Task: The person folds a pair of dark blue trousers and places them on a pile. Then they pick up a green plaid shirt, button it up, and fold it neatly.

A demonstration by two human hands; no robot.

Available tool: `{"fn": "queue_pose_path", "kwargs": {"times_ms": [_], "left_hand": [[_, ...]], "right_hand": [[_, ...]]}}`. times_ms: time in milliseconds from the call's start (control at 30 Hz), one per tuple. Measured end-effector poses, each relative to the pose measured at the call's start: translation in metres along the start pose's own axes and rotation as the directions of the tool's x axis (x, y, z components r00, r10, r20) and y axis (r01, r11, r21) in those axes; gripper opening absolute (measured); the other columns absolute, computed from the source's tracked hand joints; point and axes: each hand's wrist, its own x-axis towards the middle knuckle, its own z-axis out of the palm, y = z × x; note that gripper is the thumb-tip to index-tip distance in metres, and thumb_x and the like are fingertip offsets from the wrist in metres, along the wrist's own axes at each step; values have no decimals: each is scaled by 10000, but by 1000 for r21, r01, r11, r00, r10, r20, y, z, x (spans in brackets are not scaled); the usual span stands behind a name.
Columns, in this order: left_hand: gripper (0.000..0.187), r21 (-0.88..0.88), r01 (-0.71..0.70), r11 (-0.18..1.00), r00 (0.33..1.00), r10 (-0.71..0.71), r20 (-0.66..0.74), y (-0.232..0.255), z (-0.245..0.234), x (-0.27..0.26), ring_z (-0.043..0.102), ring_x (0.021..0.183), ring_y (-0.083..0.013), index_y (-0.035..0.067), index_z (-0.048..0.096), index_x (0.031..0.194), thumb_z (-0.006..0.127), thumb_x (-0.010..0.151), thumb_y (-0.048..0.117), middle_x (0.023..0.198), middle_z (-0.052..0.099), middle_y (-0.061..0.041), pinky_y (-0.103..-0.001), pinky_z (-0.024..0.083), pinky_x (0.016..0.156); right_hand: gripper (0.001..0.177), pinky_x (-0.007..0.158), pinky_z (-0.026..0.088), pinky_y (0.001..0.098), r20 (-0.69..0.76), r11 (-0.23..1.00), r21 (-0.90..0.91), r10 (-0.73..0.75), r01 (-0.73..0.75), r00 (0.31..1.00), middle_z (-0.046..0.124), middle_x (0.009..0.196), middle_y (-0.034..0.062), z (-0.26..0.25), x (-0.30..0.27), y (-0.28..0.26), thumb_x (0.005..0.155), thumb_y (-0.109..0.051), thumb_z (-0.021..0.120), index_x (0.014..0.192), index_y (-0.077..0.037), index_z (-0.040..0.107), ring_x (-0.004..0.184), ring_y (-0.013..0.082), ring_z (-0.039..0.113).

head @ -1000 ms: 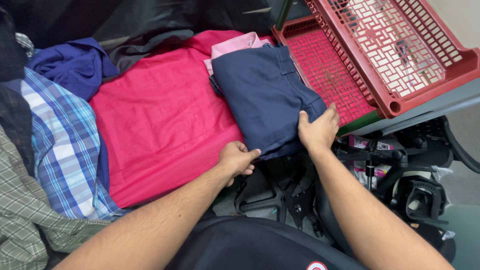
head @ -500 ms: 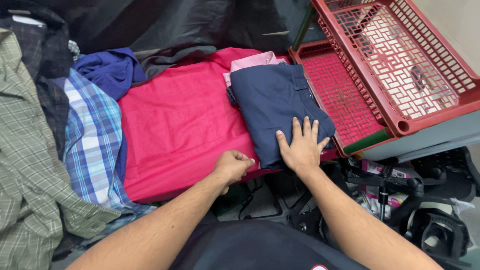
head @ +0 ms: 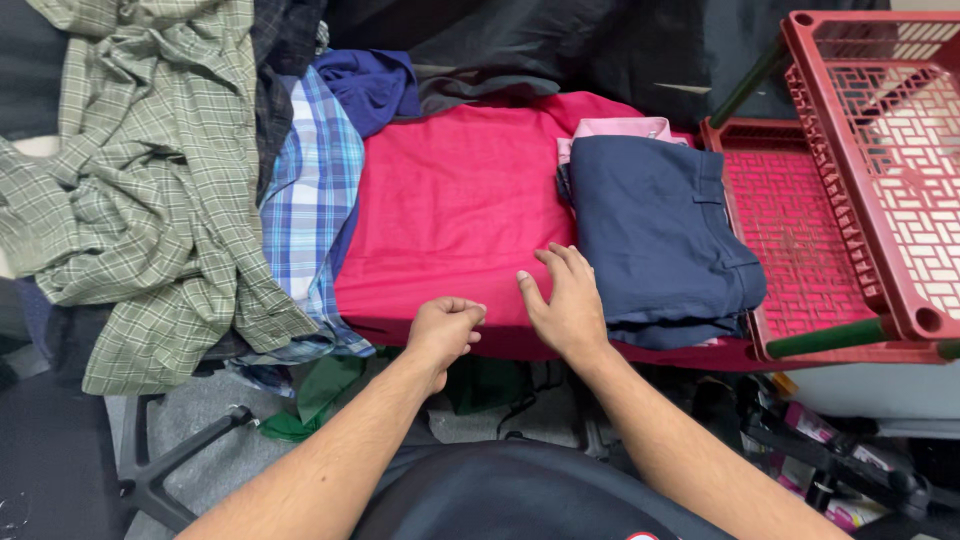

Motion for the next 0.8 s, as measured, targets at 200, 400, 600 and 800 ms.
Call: {"fn": "queue_pose_path", "kwargs": {"times_ms": [200,400,600,800], "left_hand": [[186,-94,-55,994,997,49,-67,13,-37,21,644,779,-127,62,714,1038,682,913,196,937,727,-32,-277,496,659],[165,-121,-240,963,968,227,-110,49,-91,46,642,764,-126,38,726,1008,694,887,146,886,724,-40,-279,515,673],[134,32,-348,937,901,344,-265,86,-147,55,653,707,-126,77,750,951,728,851,163,797,725,-17,-307,519,632],[173,695,-469,545,337,838,-430,123,-217,83,617,981,-342,147,756,884,850,744,186,989,676,-117,-461,468,866]], "right_hand": [[434,1112,403,469,21,999,26,-30,30,999,608,1364,211,23,31,-26,933,-333,690,1226,-13,679,1340,394,503],[420,1072,443,458,32,994,82,-72,70,997,646,1307,213,54,75,-66,936,-325,686,1209,-6,680,1263,376,576],[406,1038,474,448,21,983,143,-118,113,993,673,1263,208,94,111,-117,936,-315,687,1188,3,686,1221,373,612],[416,948,519,423,90,980,198,-52,33,995,695,1236,188,120,127,-158,942,-319,678,1217,-6,680,1087,348,672]]}}
